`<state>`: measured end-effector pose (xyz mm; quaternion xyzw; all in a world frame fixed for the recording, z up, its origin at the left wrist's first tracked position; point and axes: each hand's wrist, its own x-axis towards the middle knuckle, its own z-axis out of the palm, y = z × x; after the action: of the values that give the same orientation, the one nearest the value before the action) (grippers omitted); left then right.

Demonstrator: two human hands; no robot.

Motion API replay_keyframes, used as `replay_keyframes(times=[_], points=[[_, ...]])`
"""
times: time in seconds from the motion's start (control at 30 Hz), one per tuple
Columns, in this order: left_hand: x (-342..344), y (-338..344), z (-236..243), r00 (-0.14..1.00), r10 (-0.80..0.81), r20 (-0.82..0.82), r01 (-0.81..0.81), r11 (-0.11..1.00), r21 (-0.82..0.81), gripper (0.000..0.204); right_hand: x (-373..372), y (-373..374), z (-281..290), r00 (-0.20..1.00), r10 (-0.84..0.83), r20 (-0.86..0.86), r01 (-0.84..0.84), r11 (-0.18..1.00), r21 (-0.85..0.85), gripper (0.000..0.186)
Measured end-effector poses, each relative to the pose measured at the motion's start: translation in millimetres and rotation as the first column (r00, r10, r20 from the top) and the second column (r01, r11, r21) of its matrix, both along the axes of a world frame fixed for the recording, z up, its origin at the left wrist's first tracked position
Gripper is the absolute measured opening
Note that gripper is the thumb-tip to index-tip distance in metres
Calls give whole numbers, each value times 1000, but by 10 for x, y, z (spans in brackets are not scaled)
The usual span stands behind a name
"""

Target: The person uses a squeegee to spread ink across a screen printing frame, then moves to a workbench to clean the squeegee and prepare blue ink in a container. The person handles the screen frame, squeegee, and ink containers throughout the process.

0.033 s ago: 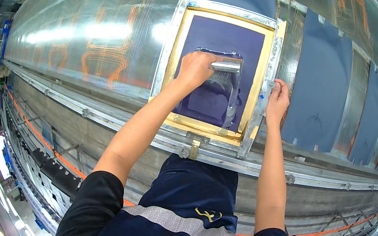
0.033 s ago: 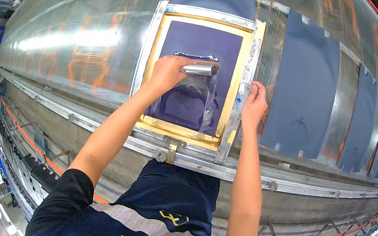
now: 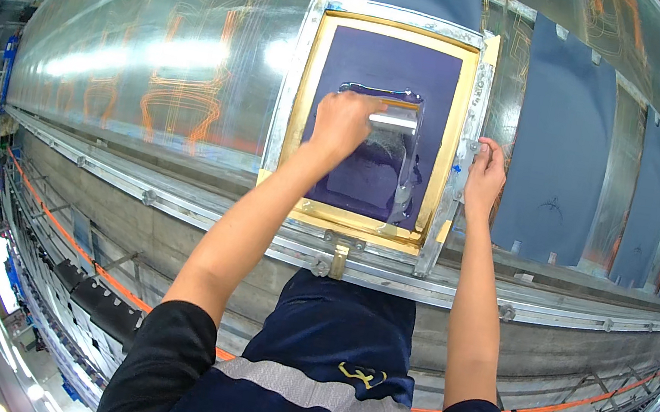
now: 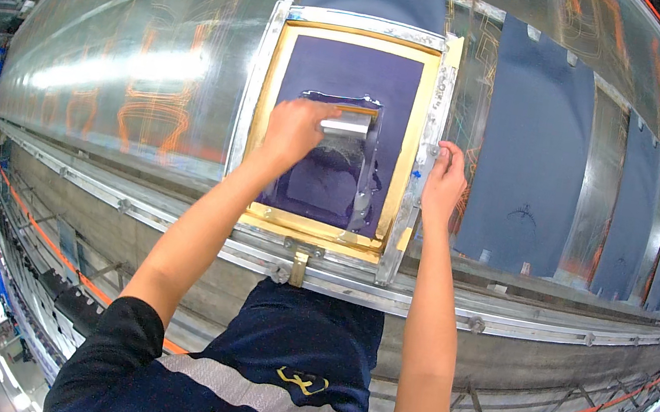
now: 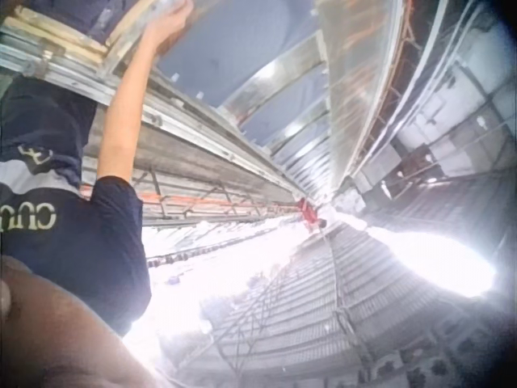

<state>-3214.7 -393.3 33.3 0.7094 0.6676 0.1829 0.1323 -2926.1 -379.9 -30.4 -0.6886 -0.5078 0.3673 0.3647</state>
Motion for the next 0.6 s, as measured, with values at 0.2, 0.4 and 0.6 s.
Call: replay_keyframes(times=[0.2,0.4,0.6], points=[[163,-1247,-150,986,-124,-112,130,991,43,56,18,14,-25,998,-43,-37,43,999,6,23],[131,-353,55,985,54,161,-35,992,-123,41,39,18,1,999,-26,24,26,1000,1,23],[228,-417,-195,1000,-9,-17,9,999,30,40,39,-23,-35,1000,-18,25,18,1000,0,24]])
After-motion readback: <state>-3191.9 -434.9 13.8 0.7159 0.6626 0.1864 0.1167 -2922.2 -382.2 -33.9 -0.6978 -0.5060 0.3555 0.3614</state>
